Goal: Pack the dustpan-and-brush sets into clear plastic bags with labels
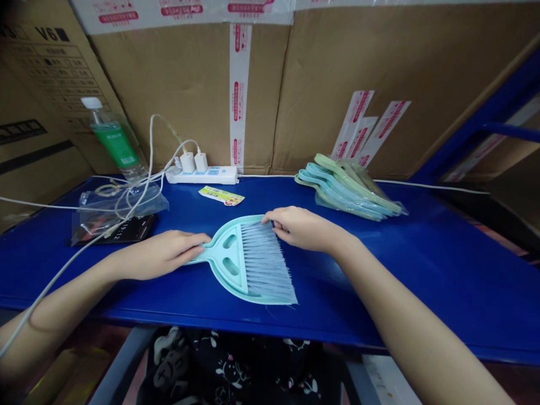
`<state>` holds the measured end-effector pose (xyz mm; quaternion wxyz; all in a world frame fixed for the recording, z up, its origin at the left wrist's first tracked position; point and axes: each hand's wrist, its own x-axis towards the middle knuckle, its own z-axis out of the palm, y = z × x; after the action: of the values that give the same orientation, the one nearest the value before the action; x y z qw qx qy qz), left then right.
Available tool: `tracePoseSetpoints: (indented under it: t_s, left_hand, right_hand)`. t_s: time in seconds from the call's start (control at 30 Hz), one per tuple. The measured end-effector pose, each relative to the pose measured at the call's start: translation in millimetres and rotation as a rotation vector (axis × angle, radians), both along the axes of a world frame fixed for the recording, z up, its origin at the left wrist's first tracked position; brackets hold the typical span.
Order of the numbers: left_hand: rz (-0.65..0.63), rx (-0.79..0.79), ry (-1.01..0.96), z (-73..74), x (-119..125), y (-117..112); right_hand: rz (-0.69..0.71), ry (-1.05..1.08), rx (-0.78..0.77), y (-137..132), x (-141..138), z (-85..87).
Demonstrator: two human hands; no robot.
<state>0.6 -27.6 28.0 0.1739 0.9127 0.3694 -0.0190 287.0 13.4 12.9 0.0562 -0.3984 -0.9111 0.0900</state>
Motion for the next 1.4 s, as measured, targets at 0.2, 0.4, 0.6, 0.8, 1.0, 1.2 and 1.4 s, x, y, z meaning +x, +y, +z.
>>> tracePoseSetpoints:
  t_s: [0.2,0.4,0.6,0.8,1.0,1.2,1.4]
  left_hand:
    - [0.008,0.002,-0.004,-0.2,0.5,-0.8]
    - [0.003,-0.005,-0.010,-0.1,0.0,-0.1]
    - [-0.005,0.007,-0.014,-1.3,-1.2,0.0]
    - [-0.012,0.014,-0.023,-1.7,-1.8,-0.7]
    - [-0.007,0.009,-0.013,-0.8,-1.2,-1.2]
    - [-0.005,0.022,0.000,0.1,-0.7,-0.6]
    - [-0.003,0.032,0.013,-0.8,-1.3,-1.0]
  right_hand:
    - [0.013,0.009,0.012,0.7,0.7,-1.1]
    - [0.015,0.009,0.022,1.1,0.1,-1.4]
    - [0.008,-0.013,0.051,0.4,-1.6,-1.6]
    - [-0.004,-0.051,0.063,-1.9,-4.8,0.9]
    - [-0.017,-0.058,0.057,-2.7,-4.3,2.8]
    - [-0.021,-0.064,0.057,-2.1,-3.4,3.4]
    - [-0.021,-0.047,0.039,-2.1,-4.7,2.6]
